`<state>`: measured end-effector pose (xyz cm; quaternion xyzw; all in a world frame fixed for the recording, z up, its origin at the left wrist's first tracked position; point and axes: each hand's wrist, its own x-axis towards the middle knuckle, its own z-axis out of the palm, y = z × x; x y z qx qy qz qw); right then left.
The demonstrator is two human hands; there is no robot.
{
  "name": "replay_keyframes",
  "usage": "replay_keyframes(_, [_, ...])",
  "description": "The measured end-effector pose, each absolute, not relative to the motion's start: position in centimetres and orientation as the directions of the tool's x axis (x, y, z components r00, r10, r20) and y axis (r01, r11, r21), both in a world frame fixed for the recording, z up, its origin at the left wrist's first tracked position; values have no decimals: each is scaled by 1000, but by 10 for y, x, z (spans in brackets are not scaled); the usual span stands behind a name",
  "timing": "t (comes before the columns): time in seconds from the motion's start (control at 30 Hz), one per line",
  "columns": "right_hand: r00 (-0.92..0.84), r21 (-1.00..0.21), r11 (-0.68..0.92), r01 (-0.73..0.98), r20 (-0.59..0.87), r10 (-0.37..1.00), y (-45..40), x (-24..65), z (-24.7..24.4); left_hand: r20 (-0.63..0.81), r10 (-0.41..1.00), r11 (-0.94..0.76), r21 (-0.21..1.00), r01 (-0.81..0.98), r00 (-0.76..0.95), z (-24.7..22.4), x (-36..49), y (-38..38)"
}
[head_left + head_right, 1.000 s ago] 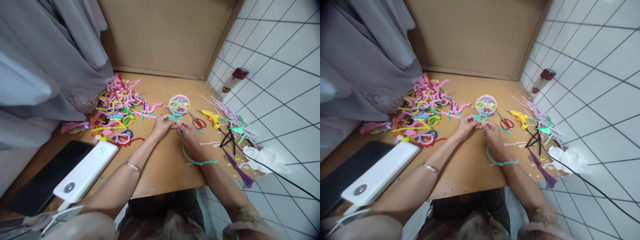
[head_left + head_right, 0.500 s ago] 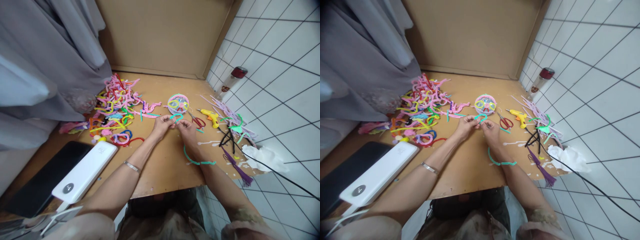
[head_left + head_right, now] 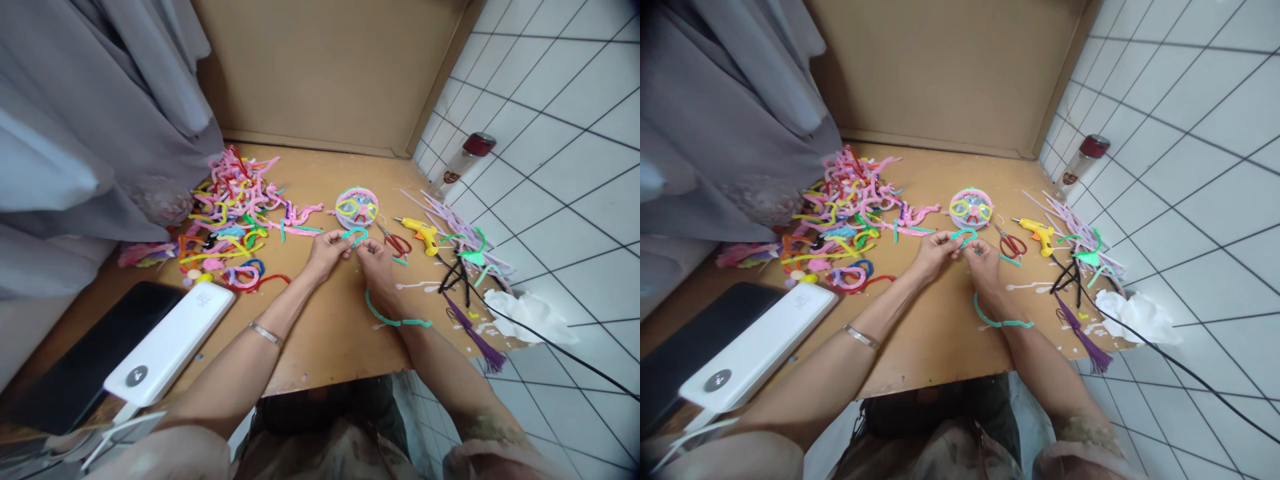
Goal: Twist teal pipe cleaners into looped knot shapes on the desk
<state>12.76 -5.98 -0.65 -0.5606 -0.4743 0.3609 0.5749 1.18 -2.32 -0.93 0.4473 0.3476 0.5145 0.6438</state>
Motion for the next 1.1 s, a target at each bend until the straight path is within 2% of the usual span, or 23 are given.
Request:
replay_keyframes(0.2, [308, -997, 70, -13, 63, 949, -62, 128, -5, 30, 949, 92, 926, -366, 313, -10, 11, -25])
replay_keyframes(0.3, [271, -996, 88, 3, 85, 959, -61, 128, -6, 23, 959, 74, 942, -327, 284, -11, 9, -24])
replay_keyframes(0.47, [220, -992, 92, 87, 110, 969, -60, 131, -10, 13, 970, 75, 934, -349, 241, -10, 7, -21])
replay_keyframes(0.63, [233, -948, 192, 254, 253, 939, -61, 133, -11, -43, 951, 156, 921, -356, 305, -6, 3, -19])
replay_keyframes(0.87, [141, -844, 296, 448, 394, 908, -62, 136, -10, -16, 966, 93, 952, -292, 258, -7, 3, -19])
replay_keyframes(1.1, [100, -763, 333, 554, 459, 883, -61, 138, -12, 24, 967, 41, 967, -251, 253, -8, 2, -19])
